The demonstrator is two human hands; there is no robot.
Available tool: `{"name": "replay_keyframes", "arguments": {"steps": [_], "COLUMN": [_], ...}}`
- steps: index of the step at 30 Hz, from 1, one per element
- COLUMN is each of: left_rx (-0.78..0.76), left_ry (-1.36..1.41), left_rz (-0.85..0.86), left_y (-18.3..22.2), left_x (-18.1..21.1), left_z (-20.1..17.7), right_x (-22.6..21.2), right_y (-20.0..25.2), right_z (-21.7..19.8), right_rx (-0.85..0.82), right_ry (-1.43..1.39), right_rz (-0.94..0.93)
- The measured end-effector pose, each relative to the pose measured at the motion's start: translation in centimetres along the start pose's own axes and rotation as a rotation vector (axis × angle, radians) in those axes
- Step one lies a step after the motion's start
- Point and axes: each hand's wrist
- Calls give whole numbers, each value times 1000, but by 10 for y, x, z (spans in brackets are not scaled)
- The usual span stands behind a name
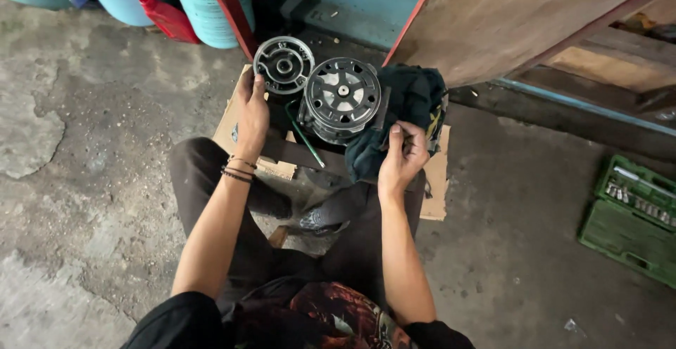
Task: Assembling a mechanical compressor by fitting internal plates and the outer housing
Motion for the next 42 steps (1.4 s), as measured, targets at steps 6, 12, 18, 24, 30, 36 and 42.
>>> {"name": "replay_keyframes", "arguments": {"steps": [6,12,18,24,30,36,42], "left_rx": [21,114,32,-129,-115,93,115], "left_ry": [-39,109,-65,-226,-205,-35,-136], "left_rz": [-123,-77,-148,-222,-172,84,6], "left_y": [-12,23,-4,-1,7,-5,2], "left_x": [-17,28,-7,-14,8,-44,-27], "left_z": [2,-2,0,-18,-8,4,7], "right_x": [-3,-4,-2,-6,-5,-11,-3], "right_y": [-1,0,0,1,2,1,0], "right_z": [0,-2,0,2,-2,1,-2], "right_rx": [-14,-30,-23,-35,-34,-19,-35], "right_ry": [-22,-62,-61,-129,-94,-87,-74], "right_rz": [-5,6,-12,9,-22,-33,-25]}}
Point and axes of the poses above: each hand's wrist, its own y-axis away from the middle knuckle, its own z-axis out of the palm, x = y × z, and after that the axes turned 2 degrees about y, right-handed
